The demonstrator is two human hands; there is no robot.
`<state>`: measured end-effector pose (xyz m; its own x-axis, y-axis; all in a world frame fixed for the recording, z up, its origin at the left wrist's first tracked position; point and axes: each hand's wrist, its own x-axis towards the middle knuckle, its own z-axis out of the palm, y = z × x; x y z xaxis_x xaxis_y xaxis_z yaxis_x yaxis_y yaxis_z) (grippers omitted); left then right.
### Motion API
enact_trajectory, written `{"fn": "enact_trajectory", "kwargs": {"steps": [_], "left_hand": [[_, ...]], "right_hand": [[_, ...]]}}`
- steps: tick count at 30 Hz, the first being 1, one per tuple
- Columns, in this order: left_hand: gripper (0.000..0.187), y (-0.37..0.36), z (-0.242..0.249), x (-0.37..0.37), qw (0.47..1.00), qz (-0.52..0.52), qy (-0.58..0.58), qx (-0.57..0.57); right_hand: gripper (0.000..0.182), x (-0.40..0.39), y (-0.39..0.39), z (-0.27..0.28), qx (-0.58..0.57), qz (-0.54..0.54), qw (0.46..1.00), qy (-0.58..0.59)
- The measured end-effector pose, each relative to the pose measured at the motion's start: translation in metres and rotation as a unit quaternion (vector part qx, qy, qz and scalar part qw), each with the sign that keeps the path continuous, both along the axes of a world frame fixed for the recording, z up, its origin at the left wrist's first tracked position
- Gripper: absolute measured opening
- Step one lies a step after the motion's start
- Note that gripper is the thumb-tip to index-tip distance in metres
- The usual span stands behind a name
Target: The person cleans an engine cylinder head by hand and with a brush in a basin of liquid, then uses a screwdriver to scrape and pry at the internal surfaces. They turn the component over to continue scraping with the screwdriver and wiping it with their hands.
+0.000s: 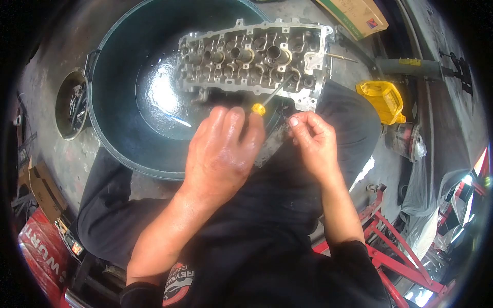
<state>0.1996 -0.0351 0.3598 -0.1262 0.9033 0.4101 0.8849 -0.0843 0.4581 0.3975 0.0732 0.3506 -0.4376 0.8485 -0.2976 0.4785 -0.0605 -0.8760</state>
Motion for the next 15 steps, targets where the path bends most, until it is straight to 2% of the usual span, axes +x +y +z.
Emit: {"fn": "enact_trajectory", "kwargs": {"steps": [2,8,15], "left_hand": [[0.031,-0.002,-0.001,0.004,1.000,0.002,-0.025,0.011],[0.032,-0.003,0.004,0.006,0.995,-0.019,-0.102,-0.001],[0.031,-0.006,0.007,-0.003,0.991,-0.041,-0.117,0.041]], "right_hand": [[0.019,0.000,0.000,0.000,-0.002,-0.003,1.000,-0.001],[0.018,0.000,-0.001,0.001,-0.006,-0.002,1.000,0.007],[0.018,0.001,-0.002,0.002,0.005,0.000,1.000,-0.005]]}}
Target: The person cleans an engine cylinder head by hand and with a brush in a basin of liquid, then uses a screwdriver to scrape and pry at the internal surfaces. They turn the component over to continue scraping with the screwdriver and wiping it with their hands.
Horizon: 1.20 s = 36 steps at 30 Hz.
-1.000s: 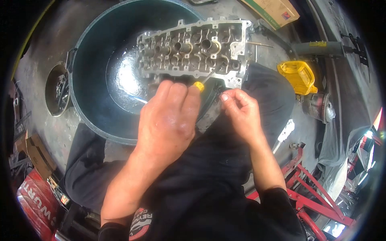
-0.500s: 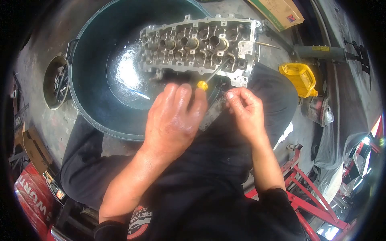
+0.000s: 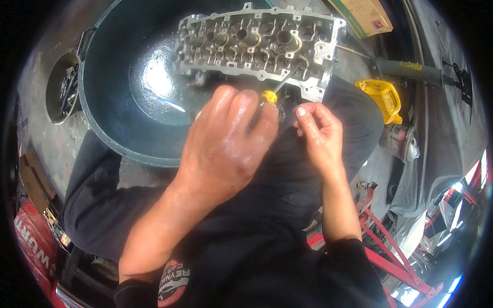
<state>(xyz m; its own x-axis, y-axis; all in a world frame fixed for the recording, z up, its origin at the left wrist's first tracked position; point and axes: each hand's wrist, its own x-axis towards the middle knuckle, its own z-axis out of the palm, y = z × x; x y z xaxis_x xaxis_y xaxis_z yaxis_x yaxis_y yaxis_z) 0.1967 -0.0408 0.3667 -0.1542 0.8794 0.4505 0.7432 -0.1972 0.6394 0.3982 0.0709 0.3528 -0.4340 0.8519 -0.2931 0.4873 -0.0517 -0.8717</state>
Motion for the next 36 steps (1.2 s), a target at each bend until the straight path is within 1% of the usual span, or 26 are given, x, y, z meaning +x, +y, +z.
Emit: {"fn": "enact_trajectory", "kwargs": {"steps": [8,14,17,20,24,30,33,36], "left_hand": [[0.034,-0.010,-0.001,0.002,1.000,0.018,0.019,0.017],[0.040,-0.018,0.003,0.005,0.999,0.036,0.029,-0.027],[0.039,-0.010,0.004,0.014,0.998,0.053,0.043,-0.005],[0.026,-0.003,0.007,0.026,0.996,0.062,0.057,-0.011],[0.024,0.003,0.011,0.035,0.995,0.076,0.065,-0.029],[0.024,0.008,0.012,0.041,0.995,0.082,0.039,-0.042],[0.033,0.007,0.008,0.040,0.993,0.112,-0.008,-0.031],[0.036,0.002,0.001,0.035,0.993,0.106,-0.044,-0.026]], "right_hand": [[0.019,0.003,0.000,-0.002,-0.012,0.003,1.000,0.004],[0.019,0.000,-0.002,-0.001,-0.010,-0.006,1.000,0.006],[0.019,-0.001,-0.002,-0.001,-0.009,-0.010,1.000,0.002],[0.019,-0.002,-0.002,-0.001,-0.001,-0.008,1.000,0.007],[0.019,-0.002,-0.003,0.000,0.009,-0.010,1.000,0.013],[0.018,0.001,-0.001,-0.001,0.015,-0.011,1.000,0.005],[0.019,0.003,0.000,-0.003,0.011,-0.009,1.000,0.003],[0.019,0.004,0.000,-0.004,0.002,-0.012,1.000,0.011]]}}
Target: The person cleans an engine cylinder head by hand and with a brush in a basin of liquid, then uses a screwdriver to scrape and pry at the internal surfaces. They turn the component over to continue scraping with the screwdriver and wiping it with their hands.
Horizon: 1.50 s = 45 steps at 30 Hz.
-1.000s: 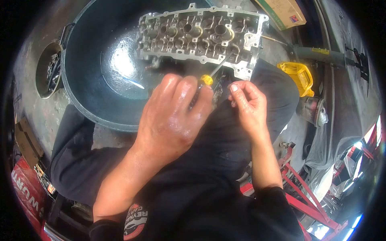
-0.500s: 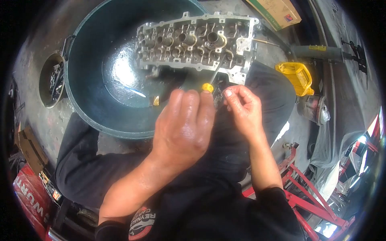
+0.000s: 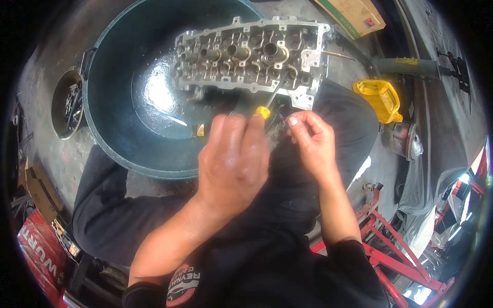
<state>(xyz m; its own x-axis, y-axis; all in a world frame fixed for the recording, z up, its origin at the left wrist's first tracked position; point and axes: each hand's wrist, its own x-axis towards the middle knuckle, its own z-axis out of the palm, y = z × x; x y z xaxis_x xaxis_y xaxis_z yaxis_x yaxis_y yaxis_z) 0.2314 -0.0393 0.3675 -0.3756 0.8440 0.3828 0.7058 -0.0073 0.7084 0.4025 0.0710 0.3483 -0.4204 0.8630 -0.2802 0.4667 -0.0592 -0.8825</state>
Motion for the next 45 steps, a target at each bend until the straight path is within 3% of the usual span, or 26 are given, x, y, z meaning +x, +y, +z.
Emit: {"fn": "enact_trajectory", "kwargs": {"steps": [10,21,30,36,45], "left_hand": [[0.037,-0.009,-0.013,-0.008,0.998,0.003,-0.056,0.006],[0.034,0.004,0.009,-0.006,0.996,0.021,-0.065,-0.062],[0.035,-0.004,-0.013,-0.003,0.995,0.029,-0.097,-0.014],[0.037,-0.003,-0.006,-0.003,0.999,0.009,-0.031,-0.025],[0.035,-0.018,0.000,-0.015,0.999,-0.024,-0.034,-0.014]], "right_hand": [[0.018,-0.002,0.000,0.001,0.004,0.008,1.000,-0.003],[0.017,-0.002,0.000,0.000,-0.001,-0.002,1.000,0.001],[0.018,-0.004,0.002,0.001,0.002,0.006,1.000,0.001],[0.018,-0.004,0.002,0.001,-0.006,0.003,1.000,0.001],[0.017,-0.001,0.002,0.000,0.003,0.010,1.000,0.004]]}}
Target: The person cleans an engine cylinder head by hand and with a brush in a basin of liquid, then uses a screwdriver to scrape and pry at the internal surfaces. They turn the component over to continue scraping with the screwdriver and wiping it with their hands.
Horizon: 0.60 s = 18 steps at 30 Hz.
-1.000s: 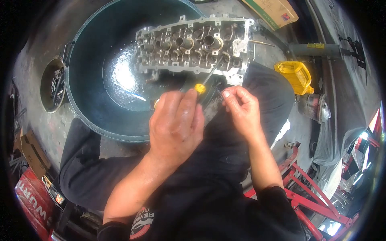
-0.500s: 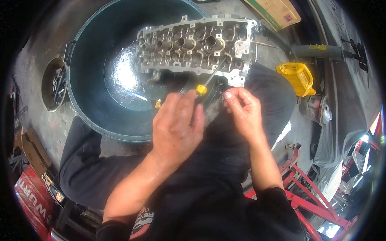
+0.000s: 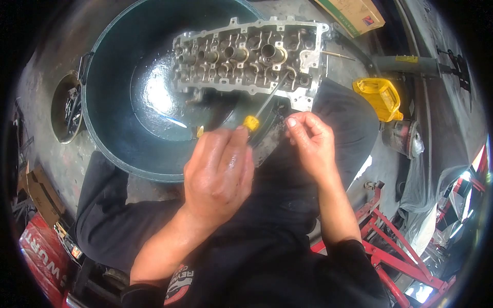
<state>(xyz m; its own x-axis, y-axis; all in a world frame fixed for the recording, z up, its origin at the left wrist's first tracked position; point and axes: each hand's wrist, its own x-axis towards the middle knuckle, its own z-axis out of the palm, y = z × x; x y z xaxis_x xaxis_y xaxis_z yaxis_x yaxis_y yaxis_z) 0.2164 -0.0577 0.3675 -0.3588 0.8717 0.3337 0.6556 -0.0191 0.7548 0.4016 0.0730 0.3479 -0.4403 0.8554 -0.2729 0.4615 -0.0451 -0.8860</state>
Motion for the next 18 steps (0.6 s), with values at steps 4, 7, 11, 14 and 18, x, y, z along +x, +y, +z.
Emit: {"fn": "enact_trajectory", "kwargs": {"steps": [4,7,11,14,18], "left_hand": [[0.034,-0.001,0.006,0.000,1.000,0.006,-0.005,-0.007],[0.033,0.001,0.006,0.004,1.000,0.007,0.009,-0.017],[0.034,0.011,0.012,0.015,0.994,0.000,0.103,-0.028],[0.035,0.017,0.014,0.027,0.987,-0.001,0.156,-0.037],[0.036,0.021,0.016,0.036,0.983,0.004,0.176,-0.050]], "right_hand": [[0.016,0.000,-0.001,0.001,0.005,0.003,1.000,-0.002],[0.017,0.000,-0.002,0.001,-0.002,-0.002,1.000,-0.002],[0.016,-0.001,-0.003,0.002,0.000,-0.001,1.000,-0.004],[0.016,0.000,-0.004,0.002,0.007,-0.001,1.000,0.001],[0.017,0.000,-0.005,0.003,0.016,-0.013,1.000,0.007]]}}
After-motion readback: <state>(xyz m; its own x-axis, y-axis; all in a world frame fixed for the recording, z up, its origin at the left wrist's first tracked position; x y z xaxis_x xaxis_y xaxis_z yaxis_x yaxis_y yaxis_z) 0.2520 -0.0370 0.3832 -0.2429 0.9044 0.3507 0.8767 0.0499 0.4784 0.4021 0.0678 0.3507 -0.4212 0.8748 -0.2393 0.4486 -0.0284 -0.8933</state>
